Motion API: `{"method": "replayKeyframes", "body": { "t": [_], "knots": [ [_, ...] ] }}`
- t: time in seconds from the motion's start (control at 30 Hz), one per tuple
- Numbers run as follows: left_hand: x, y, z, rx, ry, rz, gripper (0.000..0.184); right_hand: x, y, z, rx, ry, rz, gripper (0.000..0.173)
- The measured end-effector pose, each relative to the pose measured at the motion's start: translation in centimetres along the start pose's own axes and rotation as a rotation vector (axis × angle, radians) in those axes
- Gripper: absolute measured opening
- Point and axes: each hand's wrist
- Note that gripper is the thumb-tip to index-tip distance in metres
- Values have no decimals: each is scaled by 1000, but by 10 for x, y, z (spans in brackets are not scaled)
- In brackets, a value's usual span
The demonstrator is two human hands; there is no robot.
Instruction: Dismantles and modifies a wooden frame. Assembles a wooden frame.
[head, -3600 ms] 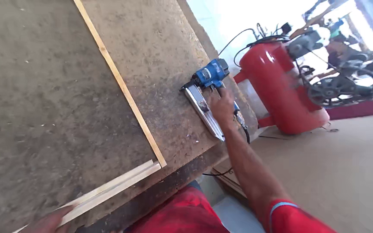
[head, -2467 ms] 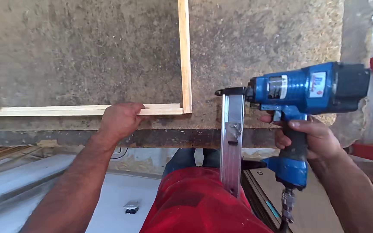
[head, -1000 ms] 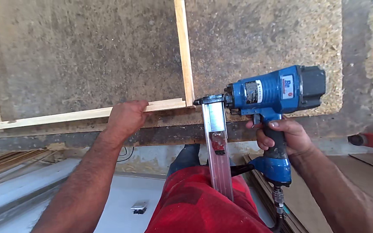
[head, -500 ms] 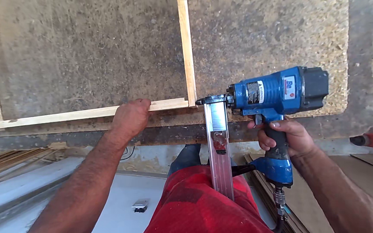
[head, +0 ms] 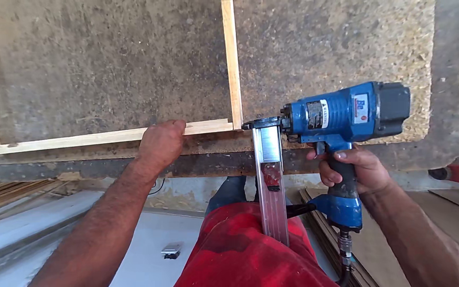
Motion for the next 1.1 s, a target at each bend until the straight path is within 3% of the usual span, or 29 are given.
{"method": "replayKeyframes", "body": {
  "t": [1.1],
  "knots": [
    [0, -3, -1, 9, -22, 2, 25, 2, 1, -5, -51, -41, -21, 29]
  ]
}}
Point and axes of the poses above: each hand's wrist, its own x-axis towards the middle knuckle, its own z-axis out of the back of the hand, y = z × x, and after that the axes turned 1 degree about x, right-handed
